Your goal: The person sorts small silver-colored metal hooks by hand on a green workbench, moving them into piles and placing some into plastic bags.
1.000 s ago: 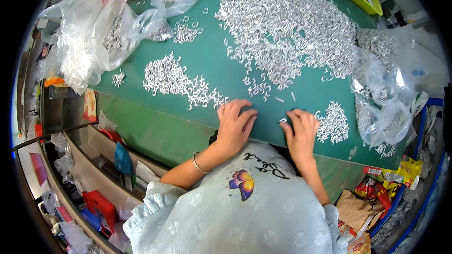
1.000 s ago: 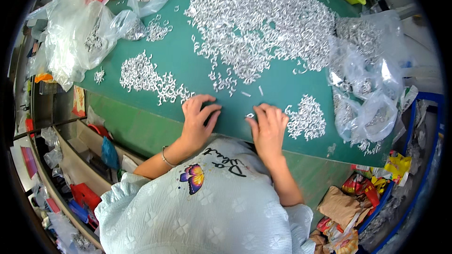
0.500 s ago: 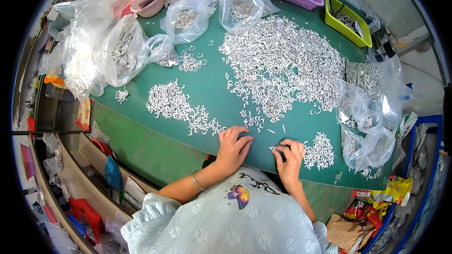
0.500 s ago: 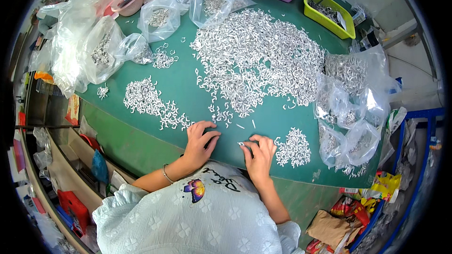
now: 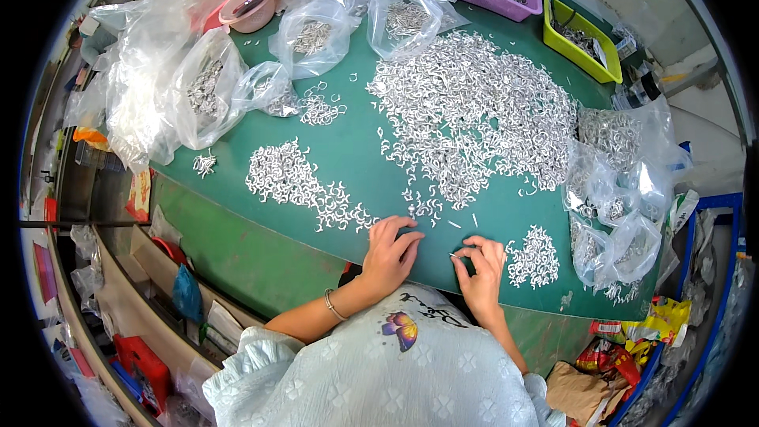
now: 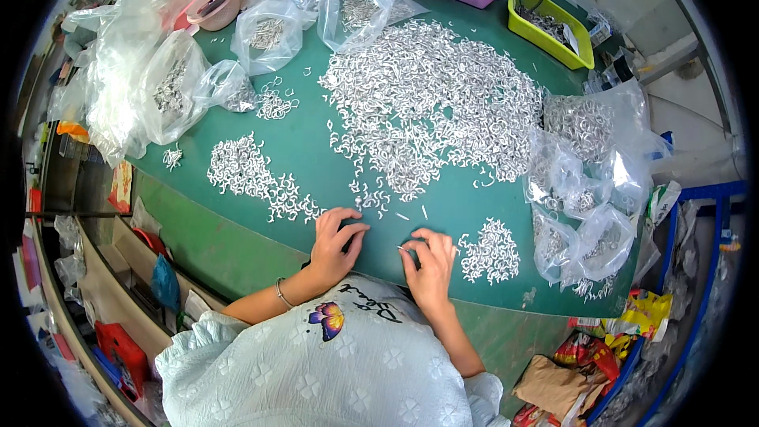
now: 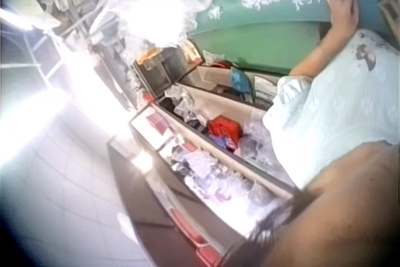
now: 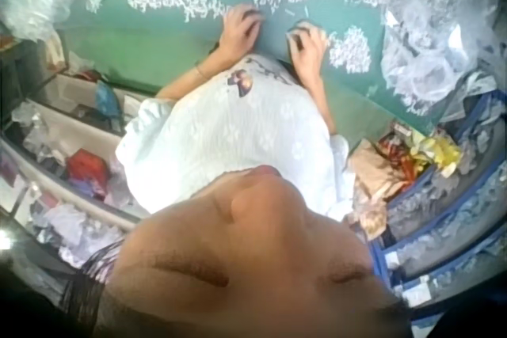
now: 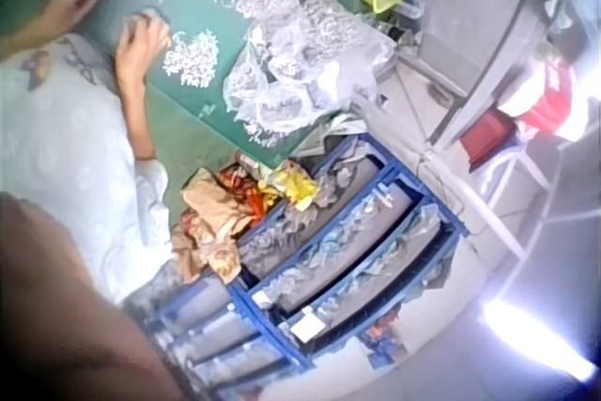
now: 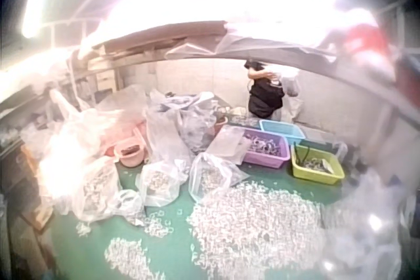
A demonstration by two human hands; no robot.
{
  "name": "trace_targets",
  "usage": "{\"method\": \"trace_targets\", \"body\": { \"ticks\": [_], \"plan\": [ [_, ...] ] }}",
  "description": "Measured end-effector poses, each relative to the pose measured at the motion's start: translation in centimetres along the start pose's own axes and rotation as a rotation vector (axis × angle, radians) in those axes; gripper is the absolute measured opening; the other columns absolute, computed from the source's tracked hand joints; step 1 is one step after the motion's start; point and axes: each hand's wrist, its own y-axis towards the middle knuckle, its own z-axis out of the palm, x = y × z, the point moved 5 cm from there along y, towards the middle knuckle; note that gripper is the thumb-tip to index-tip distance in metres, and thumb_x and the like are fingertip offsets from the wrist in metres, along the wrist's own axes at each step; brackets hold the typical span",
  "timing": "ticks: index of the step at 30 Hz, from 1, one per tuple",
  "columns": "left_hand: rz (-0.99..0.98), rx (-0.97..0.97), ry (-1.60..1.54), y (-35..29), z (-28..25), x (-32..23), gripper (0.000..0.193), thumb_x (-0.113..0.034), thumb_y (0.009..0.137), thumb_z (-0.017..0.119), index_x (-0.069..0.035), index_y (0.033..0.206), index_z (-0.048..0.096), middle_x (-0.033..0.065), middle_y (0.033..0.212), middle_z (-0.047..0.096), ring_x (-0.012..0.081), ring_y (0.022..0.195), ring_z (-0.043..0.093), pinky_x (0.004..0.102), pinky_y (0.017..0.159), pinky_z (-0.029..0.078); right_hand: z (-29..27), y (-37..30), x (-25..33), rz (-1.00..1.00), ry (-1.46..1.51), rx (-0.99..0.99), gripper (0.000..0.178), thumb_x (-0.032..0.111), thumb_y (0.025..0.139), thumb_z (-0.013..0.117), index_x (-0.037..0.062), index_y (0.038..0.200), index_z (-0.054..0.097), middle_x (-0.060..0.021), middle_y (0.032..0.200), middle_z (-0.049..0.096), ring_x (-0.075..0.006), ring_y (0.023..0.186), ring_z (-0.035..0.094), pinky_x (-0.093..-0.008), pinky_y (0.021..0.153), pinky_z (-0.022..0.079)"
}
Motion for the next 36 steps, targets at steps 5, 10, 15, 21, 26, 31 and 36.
{"method": "trace_targets", "body": {
  "ticks": [5, 10, 15, 21, 26, 31, 36],
  "plan": [
    [0.015, -0.003, -0.017, 0.3, -0.1, -0.1, 0.026, 0.003, 0.075, 0.071, -0.008, 0.098, 0.065, 0.0081, 0.112, 0.058, 0.0313, 0.109, 0.054, 0.0425, 0.092, 0.039, -0.5, -0.4, 0.0, 0.017, 0.223, 0.005, 0.017, -0.005, 0.077, 0.070, 0.0006, 0.093, 0.066, -0.0105, 0.088, 0.063, -0.0255, 0.076, 0.058, -0.0359, 0.069, 0.045],
    [0.026, 0.000, -0.005, 0.4, 0.0, -0.3, 0.024, 0.003, 0.074, 0.070, -0.007, 0.096, 0.066, 0.0084, 0.110, 0.059, 0.0309, 0.107, 0.054, 0.0422, 0.092, 0.039, -4.4, 0.8, -1.2, 0.099, 0.212, 0.049, 0.016, -0.005, 0.082, 0.066, 0.0006, 0.097, 0.069, -0.0126, 0.089, 0.064, -0.0270, 0.081, 0.063, -0.0352, 0.073, 0.050],
    [0.027, -0.003, -0.002, 0.2, 0.1, -0.1, 0.025, 0.004, 0.074, 0.070, -0.007, 0.096, 0.066, 0.0084, 0.109, 0.059, 0.0305, 0.106, 0.055, 0.0420, 0.091, 0.039, -11.8, 4.0, -3.2, 0.153, 0.074, -0.114, 0.011, -0.006, 0.084, 0.062, -0.0016, 0.092, 0.068, -0.0127, 0.088, 0.065, -0.0245, 0.081, 0.064, -0.0317, 0.074, 0.050],
    [0.025, -0.005, -0.009, 0.3, 0.2, 0.0, 0.026, 0.004, 0.074, 0.070, -0.007, 0.097, 0.065, 0.0082, 0.108, 0.060, 0.0300, 0.106, 0.055, 0.0416, 0.091, 0.040, -9.4, 3.7, -2.9, 0.180, 0.147, -0.008, 0.016, -0.005, 0.084, 0.064, -0.0013, 0.100, 0.067, -0.0107, 0.086, 0.062, -0.0195, 0.074, 0.061, -0.0290, 0.066, 0.049],
    [0.036, 0.016, 0.004, 0.4, 0.2, -0.2, 0.026, 0.004, 0.074, 0.070, -0.007, 0.097, 0.065, 0.0077, 0.107, 0.060, 0.0296, 0.105, 0.055, 0.0417, 0.090, 0.040, -8.5, 2.5, -4.0, 0.203, 0.144, -0.040, 0.012, -0.004, 0.083, 0.066, -0.0010, 0.094, 0.070, -0.0117, 0.087, 0.066, -0.0215, 0.075, 0.064, -0.0310, 0.069, 0.051],
    [0.047, 0.009, 0.007, 0.7, 0.3, -0.7, 0.023, 0.004, 0.075, 0.070, -0.006, 0.095, 0.066, 0.0078, 0.105, 0.061, 0.0295, 0.103, 0.056, 0.0413, 0.090, 0.040, -18.9, 4.7, -12.2, 0.250, -0.407, -0.489, 0.013, -0.001, 0.086, 0.062, -0.0023, 0.098, 0.067, -0.0173, 0.095, 0.068, -0.0332, 0.085, 0.065, -0.0373, 0.078, 0.051],
    [0.061, -0.011, 0.029, 0.4, 0.3, -0.1, 0.026, 0.003, 0.074, 0.070, -0.007, 0.098, 0.065, 0.0084, 0.107, 0.059, 0.0306, 0.104, 0.055, 0.0422, 0.090, 0.040, -19.5, 5.6, -13.5, 0.187, -0.579, -0.461, 0.020, 0.001, 0.089, 0.060, -0.0010, 0.108, 0.066, -0.0193, 0.105, 0.066, -0.0354, 0.097, 0.063, -0.0398, 0.087, 0.049]
  ]
}}
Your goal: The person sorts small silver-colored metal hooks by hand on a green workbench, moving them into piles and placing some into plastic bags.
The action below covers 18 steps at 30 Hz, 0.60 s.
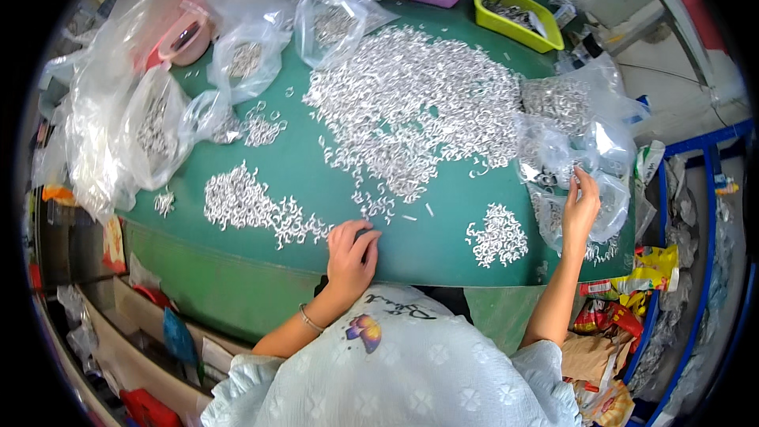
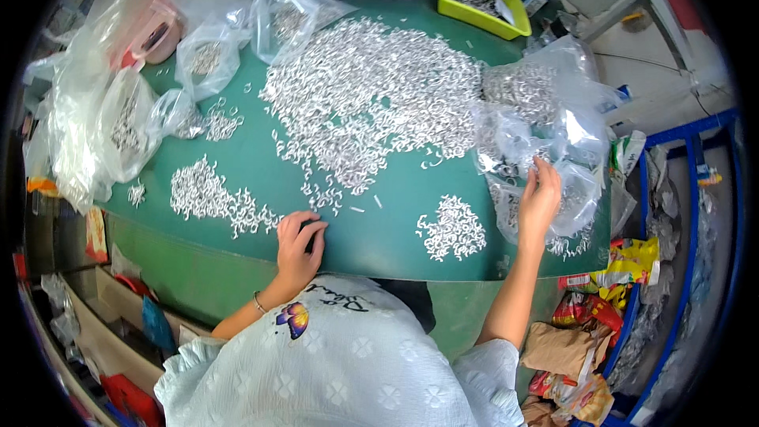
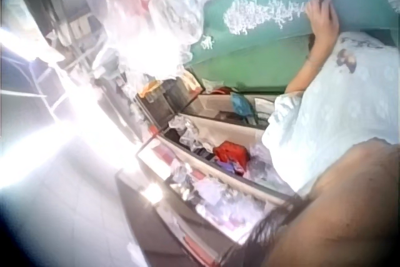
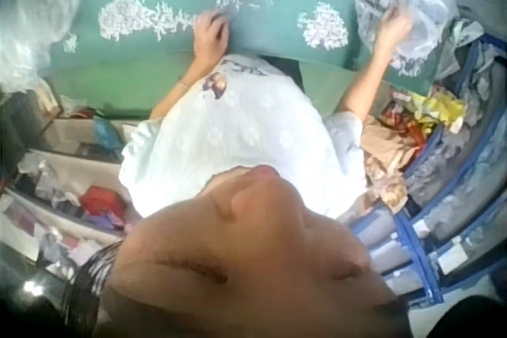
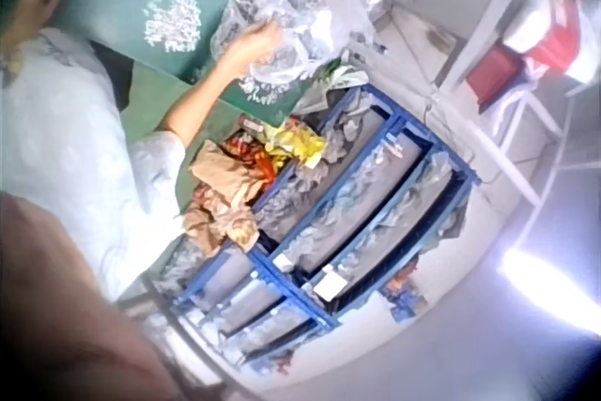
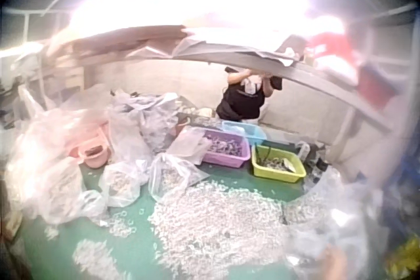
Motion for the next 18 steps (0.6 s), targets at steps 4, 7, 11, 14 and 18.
{"method": "trace_targets", "body": {
  "ticks": [4, 7, 11, 14, 18],
  "plan": [
    [-0.024, 0.004, -0.030, 0.2, 0.0, 0.0, 0.027, 0.003, 0.075, 0.069, -0.007, 0.099, 0.065, 0.0084, 0.107, 0.059, 0.0307, 0.104, 0.055, 0.0423, 0.089, 0.041, 1.9, -4.0, 8.1, -0.006, 0.400, 0.323, 0.020, 0.001, 0.087, 0.062, -0.0009, 0.107, 0.067, -0.0179, 0.104, 0.067, -0.0352, 0.099, 0.062, -0.0398, 0.087, 0.049],
    [-0.022, 0.021, -0.034, 0.3, -0.4, -0.1, 0.029, 0.002, 0.076, 0.069, -0.006, 0.103, 0.064, 0.0084, 0.107, 0.059, 0.0298, 0.104, 0.056, 0.0421, 0.089, 0.040, 3.3, -7.4, 16.0, -0.227, 0.655, 0.621, 0.027, 0.002, 0.080, 0.070, 0.0006, 0.107, 0.067, -0.0139, 0.105, 0.067, -0.0313, 0.100, 0.061, -0.0378, 0.087, 0.047],
    [-0.048, 0.063, -0.004, 1.8, 0.0, -0.9, 0.036, 0.000, 0.077, 0.071, -0.007, 0.111, 0.063, 0.0082, 0.113, 0.057, 0.0274, 0.107, 0.054, 0.0401, 0.091, 0.037, 5.3, -10.2, 21.1, -0.347, 0.528, 0.472, 0.032, 0.005, 0.075, 0.074, 0.0027, 0.106, 0.067, -0.0078, 0.106, 0.062, -0.0272, 0.097, 0.056, -0.0386, 0.078, 0.040],
    [-0.065, 0.081, 0.041, 2.5, 0.5, -1.1, 0.038, -0.003, 0.077, 0.071, -0.007, 0.114, 0.062, 0.0079, 0.115, 0.055, 0.0267, 0.107, 0.052, 0.0406, 0.092, 0.035, 7.2, -11.6, 20.7, -0.333, 0.469, 0.476, 0.032, 0.007, 0.075, 0.074, 0.0025, 0.106, 0.067, -0.0080, 0.108, 0.061, -0.0282, 0.098, 0.055, -0.0404, 0.078, 0.040],
    [-0.061, 0.138, -0.005, 1.9, -0.1, -1.3, 0.037, -0.002, 0.078, 0.071, -0.006, 0.114, 0.062, 0.0097, 0.115, 0.056, 0.0284, 0.107, 0.054, 0.0406, 0.091, 0.039, 5.9, -12.3, 20.1, -0.377, 0.444, 0.489, 0.042, 0.011, 0.078, 0.073, 0.0007, 0.118, 0.062, -0.0119, 0.127, 0.057, -0.0324, 0.117, 0.052, -0.0433, 0.091, 0.040]
  ]
}}
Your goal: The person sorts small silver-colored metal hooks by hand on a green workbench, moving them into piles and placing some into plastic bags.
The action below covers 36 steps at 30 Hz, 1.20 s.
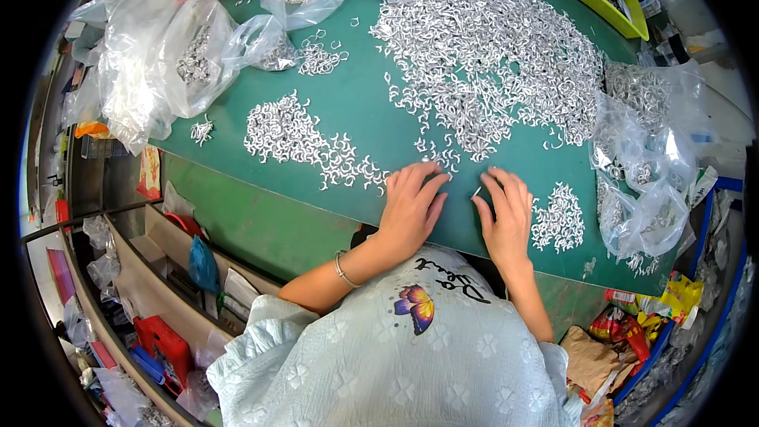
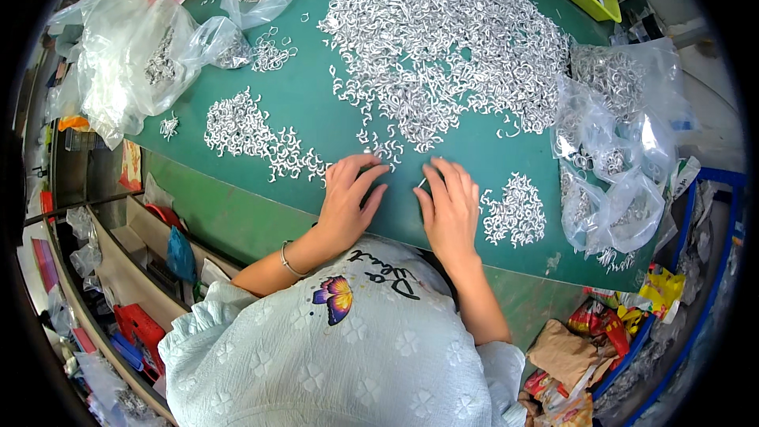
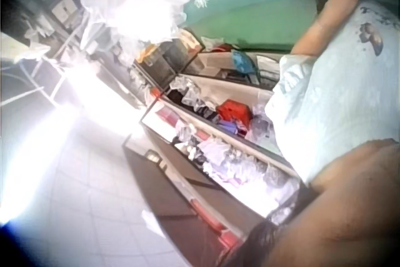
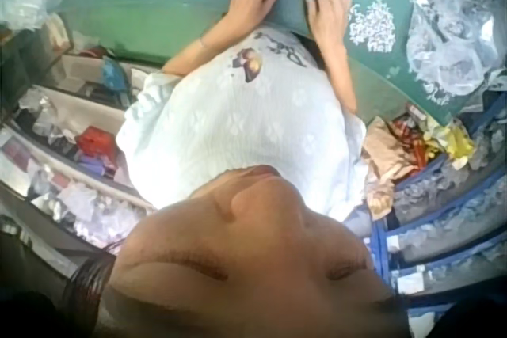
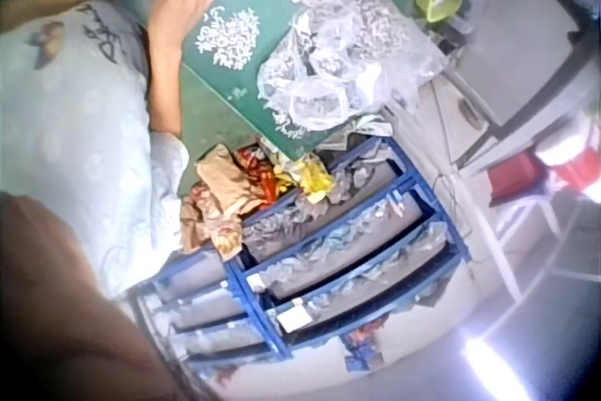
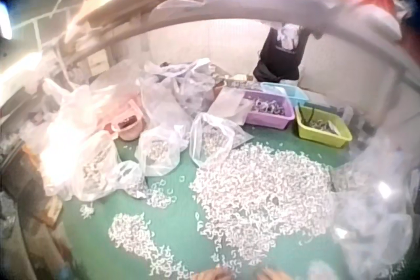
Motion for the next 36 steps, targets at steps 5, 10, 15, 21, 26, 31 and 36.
{"method": "trace_targets", "body": {
  "ticks": [5, 10, 15, 21, 26, 31, 36],
  "plan": [
    [-0.018, 0.112, -0.213, -2.4, 0.6, -0.2, 0.034, 0.001, 0.080, 0.070, -0.003, 0.113, 0.062, 0.0128, 0.112, 0.059, 0.0308, 0.102, 0.059, 0.0385, 0.086, 0.049, 1.6, -3.2, 0.8, -0.004, 0.004, 0.299, 0.064, 0.016, 0.082, 0.069, -0.0032, 0.138, 0.045, -0.0165, 0.151, 0.037, -0.0368, 0.141, 0.032, -0.0510, 0.114, 0.028],
    [-0.045, 0.206, -0.288, -4.6, 0.8, -0.4, 0.030, -0.001, 0.081, 0.068, -0.002, 0.110, 0.061, 0.0122, 0.109, 0.058, 0.0311, 0.100, 0.058, 0.0394, 0.081, 0.049, 1.4, -3.7, 1.3, -0.051, 0.075, 0.402, 0.064, 0.016, 0.083, 0.068, -0.0023, 0.139, 0.044, -0.0143, 0.153, 0.035, -0.0353, 0.142, 0.030, -0.0507, 0.115, 0.026],
    [0.071, 0.149, -0.145, -3.4, 0.4, -0.5, 0.037, -0.001, 0.076, 0.072, -0.002, 0.111, 0.061, 0.0112, 0.110, 0.058, 0.0303, 0.099, 0.057, 0.0398, 0.082, 0.047, 0.5, -3.0, 1.2, -0.073, 0.207, 0.347, 0.055, 0.013, 0.088, 0.063, -0.0009, 0.138, 0.046, -0.0142, 0.150, 0.040, -0.0341, 0.142, 0.032, -0.0502, 0.115, 0.026],
    [-0.009, 0.016, 0.057, -1.4, 0.4, 0.2, 0.041, -0.002, 0.078, 0.070, -0.003, 0.117, 0.059, 0.0115, 0.119, 0.054, 0.0316, 0.108, 0.052, 0.0415, 0.088, 0.040, 1.2, 2.2, 1.7, -0.154, 0.178, 0.295, 0.050, 0.014, 0.091, 0.061, 0.0048, 0.138, 0.049, -0.0085, 0.148, 0.043, -0.0328, 0.142, 0.031, -0.0575, 0.113, 0.022],
    [-0.050, -0.037, 0.234, 0.0, -0.6, 1.7, 0.039, -0.002, 0.079, 0.068, -0.004, 0.117, 0.059, 0.0103, 0.119, 0.053, 0.0285, 0.109, 0.050, 0.0406, 0.088, 0.037, 1.2, 0.4, 0.7, -0.104, -0.069, 0.308, 0.050, 0.020, 0.088, 0.065, 0.0054, 0.134, 0.052, -0.0067, 0.144, 0.046, -0.0292, 0.141, 0.032, -0.0625, 0.112, 0.019],
    [-0.034, -0.086, 0.198, 1.0, -0.8, 2.4, 0.035, -0.002, 0.079, 0.069, -0.005, 0.113, 0.061, 0.0087, 0.114, 0.055, 0.0261, 0.103, 0.053, 0.0397, 0.086, 0.037, 1.0, 2.1, 1.7, -0.151, 0.082, 0.198, 0.049, 0.017, 0.087, 0.066, 0.0058, 0.133, 0.054, -0.0057, 0.143, 0.048, -0.0296, 0.139, 0.036, -0.0576, 0.111, 0.023],
    [-0.027, -0.043, 0.164, 2.6, -0.5, 3.8, 0.024, -0.003, 0.080, 0.068, -0.005, 0.104, 0.063, 0.0090, 0.104, 0.058, 0.0268, 0.098, 0.056, 0.0372, 0.083, 0.040, 2.4, 2.0, 1.6, -0.206, -0.074, 0.280, 0.047, 0.021, 0.089, 0.064, 0.0066, 0.132, 0.054, -0.0047, 0.145, 0.045, -0.0299, 0.142, 0.030, -0.0617, 0.110, 0.021]
  ]
}}
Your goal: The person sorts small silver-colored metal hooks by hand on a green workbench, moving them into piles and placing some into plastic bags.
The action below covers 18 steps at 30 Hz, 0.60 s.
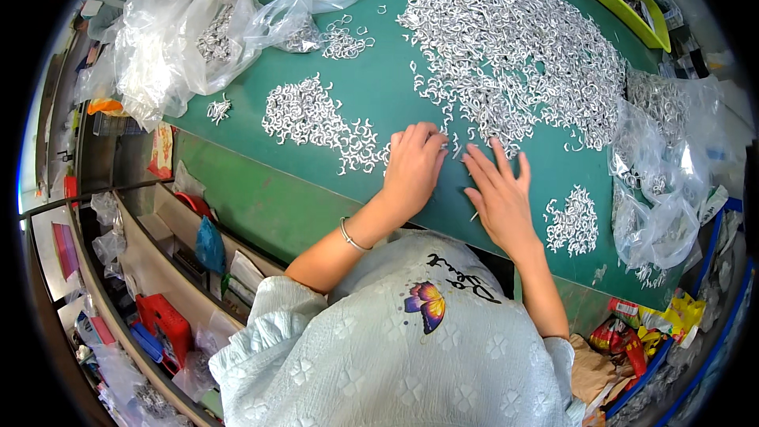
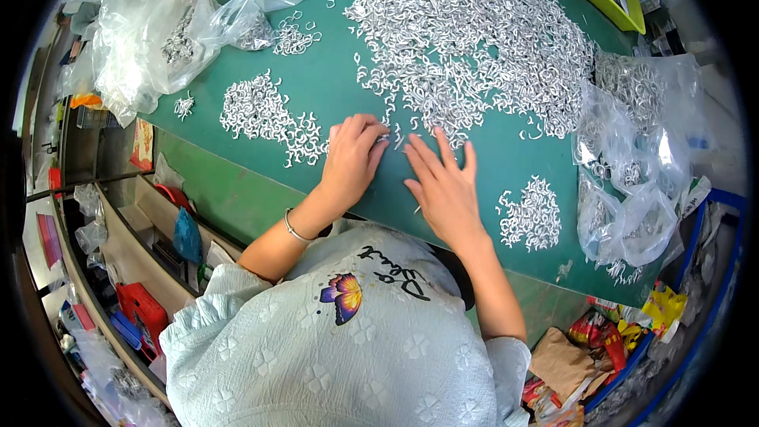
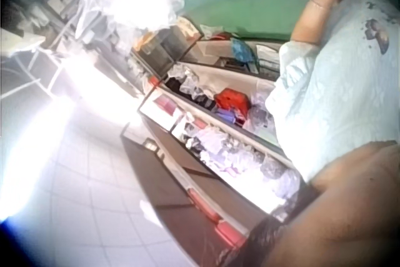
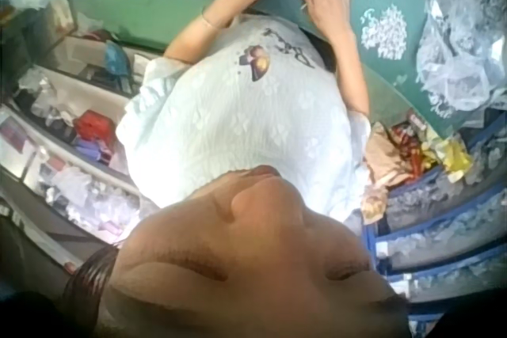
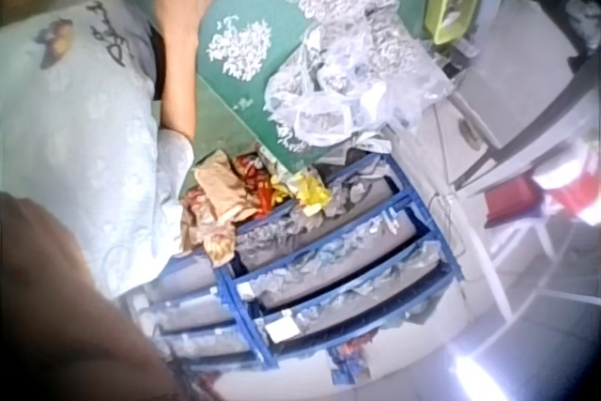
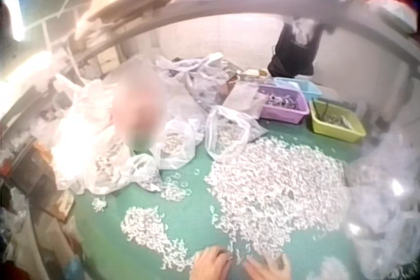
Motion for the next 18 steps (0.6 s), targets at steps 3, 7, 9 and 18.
{"method": "trace_targets", "body": {
  "ticks": [3, 7, 9, 18],
  "plan": [
    [-0.002, 0.003, -0.037, 0.6, -0.4, 0.8, 0.018, -0.002, 0.082, 0.067, -0.003, 0.100, 0.063, 0.0111, 0.101, 0.058, 0.0304, 0.093, 0.059, 0.0382, 0.079, 0.045, -0.6, -1.2, -1.3, 0.097, -0.058, -0.021, 0.046, 0.021, 0.088, 0.065, 0.0063, 0.131, 0.055, -0.0049, 0.144, 0.046, -0.0309, 0.141, 0.031, -0.0623, 0.110, 0.020],
    [0.015, -0.019, -0.111, 1.9, -0.2, 1.5, 0.017, 0.000, 0.083, 0.064, 0.000, 0.100, 0.062, 0.0137, 0.099, 0.059, 0.0343, 0.086, 0.061, 0.0396, 0.074, 0.050, -1.1, -0.1, -0.4, 0.066, 0.053, -0.099, 0.046, 0.021, 0.087, 0.066, 0.0048, 0.129, 0.056, -0.0055, 0.144, 0.046, -0.0307, 0.140, 0.033, -0.0615, 0.110, 0.020],
    [-0.006, -0.050, -0.145, 2.9, -0.2, 1.5, 0.017, 0.001, 0.084, 0.064, 0.000, 0.100, 0.062, 0.0141, 0.098, 0.059, 0.0347, 0.083, 0.061, 0.0396, 0.073, 0.051, -0.7, 0.5, 0.7, 0.012, 0.047, -0.045, 0.049, 0.023, 0.087, 0.066, 0.0048, 0.131, 0.055, -0.0048, 0.144, 0.046, -0.0301, 0.141, 0.032, -0.0624, 0.110, 0.020],
    [0.031, 0.008, -0.122, 0.4, -1.1, -0.8, 0.022, -0.003, 0.079, 0.071, -0.004, 0.099, 0.063, 0.0101, 0.101, 0.059, 0.0298, 0.094, 0.058, 0.0395, 0.080, 0.045, -0.3, -0.4, 0.8, 0.020, 0.045, 0.021, 0.053, 0.024, 0.087, 0.066, 0.0052, 0.134, 0.053, -0.0034, 0.148, 0.042, -0.0314, 0.143, 0.028, -0.0642, 0.110, 0.018]
  ]
}}
